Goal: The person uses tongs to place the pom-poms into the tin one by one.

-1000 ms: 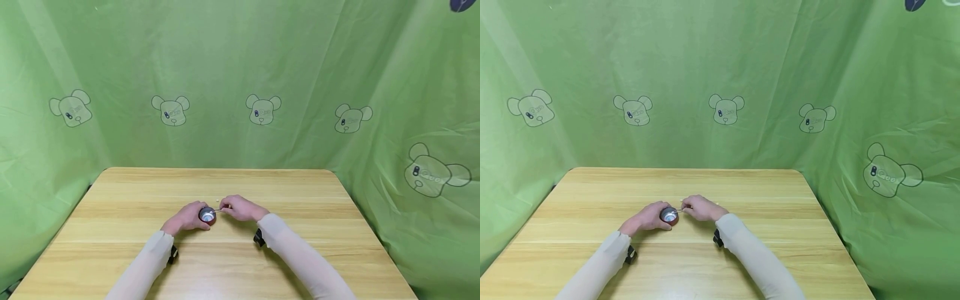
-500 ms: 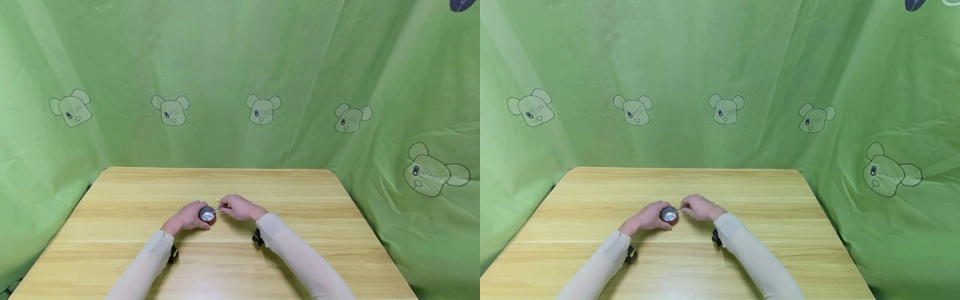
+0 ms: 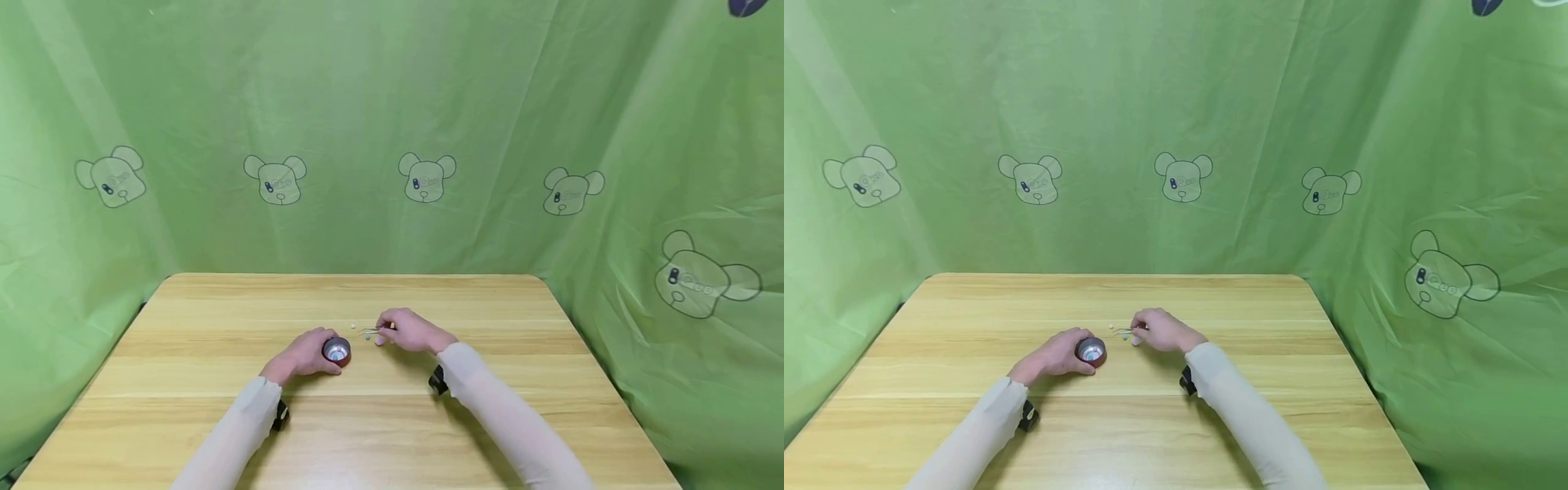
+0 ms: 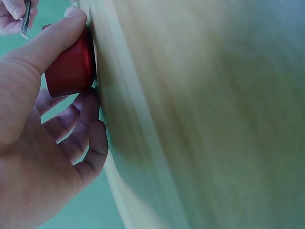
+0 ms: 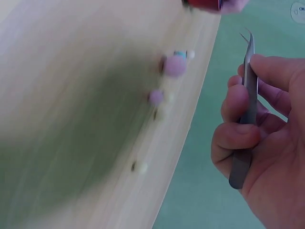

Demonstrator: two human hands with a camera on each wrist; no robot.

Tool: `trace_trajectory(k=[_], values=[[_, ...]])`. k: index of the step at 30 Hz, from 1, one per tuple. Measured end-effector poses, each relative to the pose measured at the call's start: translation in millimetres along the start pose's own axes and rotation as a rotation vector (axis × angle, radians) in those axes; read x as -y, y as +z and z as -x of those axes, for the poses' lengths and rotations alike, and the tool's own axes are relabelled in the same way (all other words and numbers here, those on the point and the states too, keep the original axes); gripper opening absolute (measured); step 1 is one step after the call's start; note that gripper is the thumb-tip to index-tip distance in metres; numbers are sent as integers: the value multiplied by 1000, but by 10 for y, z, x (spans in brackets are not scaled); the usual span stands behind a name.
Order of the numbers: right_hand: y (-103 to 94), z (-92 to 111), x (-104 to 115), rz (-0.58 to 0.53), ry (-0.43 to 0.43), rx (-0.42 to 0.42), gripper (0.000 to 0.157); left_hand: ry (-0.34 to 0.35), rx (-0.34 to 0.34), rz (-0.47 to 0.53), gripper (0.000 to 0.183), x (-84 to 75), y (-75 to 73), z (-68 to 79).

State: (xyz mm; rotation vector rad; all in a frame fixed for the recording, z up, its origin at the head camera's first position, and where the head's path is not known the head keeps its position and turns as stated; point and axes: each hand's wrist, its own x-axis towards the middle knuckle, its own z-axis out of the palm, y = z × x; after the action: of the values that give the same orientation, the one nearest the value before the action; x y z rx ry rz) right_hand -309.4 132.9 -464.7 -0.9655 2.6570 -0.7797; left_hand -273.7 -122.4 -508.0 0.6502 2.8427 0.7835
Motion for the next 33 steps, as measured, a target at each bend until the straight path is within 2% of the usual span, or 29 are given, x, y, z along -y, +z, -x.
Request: trace_trajectory(k=[5,14,24,33], values=[[-95,72,-117,26,21,-36,11,-2,7,-1,58,5,3,1],[-187,186,-276,60,24,-51,9,2,2,2,58,15,10,0],[-189,279,-408,92,48,-17,8,1,2,-1,58,22,15,-6],[-133,299,-479,63,87,6,10,14,5,-4,58,28,14,-8]])
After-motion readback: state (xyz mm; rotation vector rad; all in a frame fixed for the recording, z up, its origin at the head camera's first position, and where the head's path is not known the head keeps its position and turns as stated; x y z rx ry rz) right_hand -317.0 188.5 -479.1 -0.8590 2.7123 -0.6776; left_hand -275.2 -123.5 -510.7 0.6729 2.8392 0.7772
